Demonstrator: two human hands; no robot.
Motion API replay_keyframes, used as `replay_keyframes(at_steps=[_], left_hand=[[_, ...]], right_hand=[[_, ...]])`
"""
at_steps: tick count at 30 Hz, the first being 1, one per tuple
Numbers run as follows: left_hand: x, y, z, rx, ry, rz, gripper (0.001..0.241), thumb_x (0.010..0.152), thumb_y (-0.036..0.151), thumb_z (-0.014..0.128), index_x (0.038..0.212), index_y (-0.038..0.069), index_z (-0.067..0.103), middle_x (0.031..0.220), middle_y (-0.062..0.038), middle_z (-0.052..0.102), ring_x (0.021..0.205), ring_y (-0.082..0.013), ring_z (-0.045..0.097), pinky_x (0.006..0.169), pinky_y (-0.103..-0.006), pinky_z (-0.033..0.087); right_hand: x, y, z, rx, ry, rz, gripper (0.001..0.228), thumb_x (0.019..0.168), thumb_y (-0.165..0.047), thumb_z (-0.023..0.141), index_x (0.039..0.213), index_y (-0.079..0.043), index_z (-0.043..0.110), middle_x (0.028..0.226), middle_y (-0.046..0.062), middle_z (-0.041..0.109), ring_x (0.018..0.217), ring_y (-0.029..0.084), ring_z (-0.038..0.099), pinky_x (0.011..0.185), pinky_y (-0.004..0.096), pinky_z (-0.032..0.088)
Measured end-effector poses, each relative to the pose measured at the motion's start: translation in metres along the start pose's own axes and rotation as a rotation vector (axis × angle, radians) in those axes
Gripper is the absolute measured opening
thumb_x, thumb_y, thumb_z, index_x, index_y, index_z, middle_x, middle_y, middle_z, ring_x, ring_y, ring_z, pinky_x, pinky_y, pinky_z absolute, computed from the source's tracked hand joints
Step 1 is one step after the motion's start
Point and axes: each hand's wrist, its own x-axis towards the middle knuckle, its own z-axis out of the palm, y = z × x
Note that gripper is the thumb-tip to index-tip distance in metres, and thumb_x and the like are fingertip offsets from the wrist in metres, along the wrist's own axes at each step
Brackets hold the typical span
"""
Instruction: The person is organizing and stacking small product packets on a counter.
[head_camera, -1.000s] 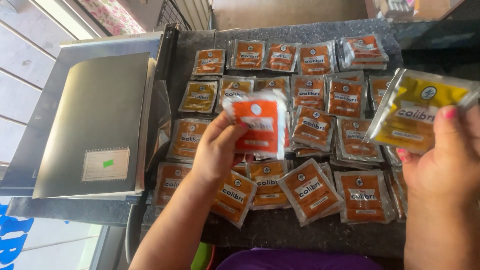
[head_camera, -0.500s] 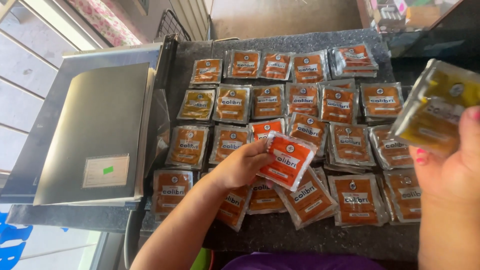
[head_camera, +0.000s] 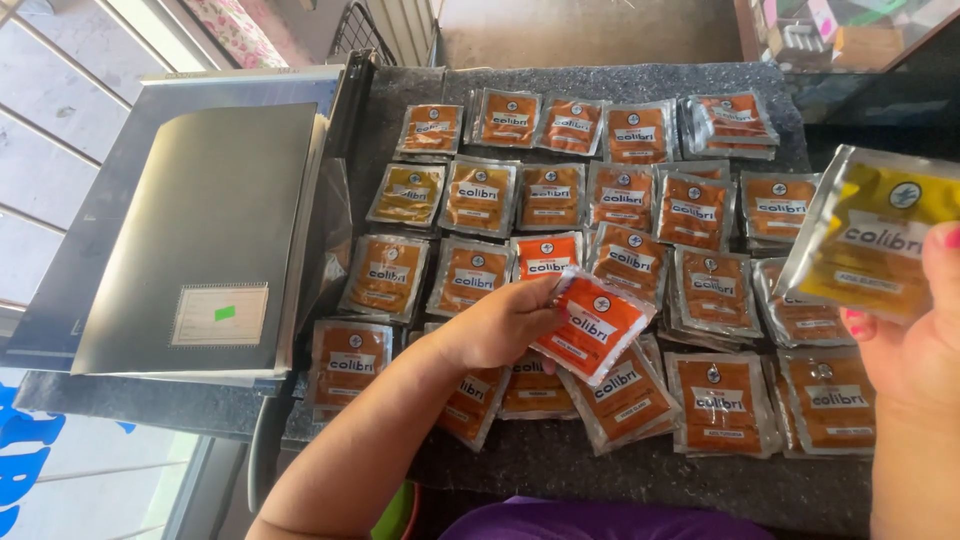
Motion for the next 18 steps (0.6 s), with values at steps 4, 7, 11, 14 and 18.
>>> replay_keyframes(at_steps=[4, 7, 11, 14, 18], left_hand=[[0.0, -0.004, 0.0, 0.016, -0.021, 0.034, 0.018, 0.121, 0.018, 0.055, 0.13, 0.005, 0.064, 0.117, -0.013, 0.084, 0.093, -0.0252, 0.086, 0.069, -0.0363, 0.075], [-0.003, 0.001, 0.0, -0.002, -0.027, 0.033, 0.018, 0.123, 0.016, 0.054, 0.134, 0.004, 0.063, 0.116, -0.014, 0.085, 0.087, -0.025, 0.087, 0.068, -0.0352, 0.075], [-0.006, 0.008, -0.001, 0.118, -0.025, -0.04, 0.02, 0.123, 0.02, 0.051, 0.133, 0.008, 0.061, 0.11, -0.012, 0.089, 0.075, -0.0176, 0.085, 0.041, -0.0227, 0.049], [-0.007, 0.006, -0.001, 0.085, -0.026, -0.051, 0.016, 0.123, 0.02, 0.051, 0.128, 0.008, 0.061, 0.102, -0.013, 0.089, 0.069, -0.0165, 0.082, 0.043, -0.0235, 0.046], [-0.012, 0.009, -0.003, 0.083, -0.044, -0.033, 0.021, 0.124, 0.022, 0.052, 0.136, 0.009, 0.062, 0.112, -0.013, 0.089, 0.078, -0.0194, 0.086, 0.052, -0.0243, 0.055]], right_hand=[[-0.004, -0.002, 0.008, -0.037, -0.027, -0.053, 0.043, 0.126, -0.069, 0.06, 0.149, -0.033, 0.064, 0.139, -0.01, 0.073, 0.093, 0.007, 0.074, 0.052, 0.014, 0.046], [-0.005, 0.005, 0.011, -0.076, 0.044, 0.004, 0.042, 0.122, -0.07, 0.061, 0.149, -0.037, 0.063, 0.138, -0.008, 0.072, 0.094, 0.011, 0.073, 0.053, 0.02, 0.044], [-0.007, 0.005, 0.02, 0.012, -0.042, -0.04, 0.026, 0.127, -0.053, 0.064, 0.139, -0.03, 0.066, 0.131, -0.002, 0.075, 0.092, 0.017, 0.079, 0.05, 0.018, 0.051], [-0.01, 0.004, 0.028, 0.02, -0.015, 0.013, 0.027, 0.126, -0.048, 0.065, 0.141, -0.026, 0.067, 0.129, 0.001, 0.075, 0.09, 0.021, 0.079, 0.048, 0.021, 0.05], [-0.009, 0.01, 0.028, 0.01, -0.023, 0.017, 0.026, 0.129, -0.043, 0.062, 0.14, -0.019, 0.065, 0.125, 0.007, 0.075, 0.078, 0.022, 0.075, 0.046, 0.024, 0.05]])
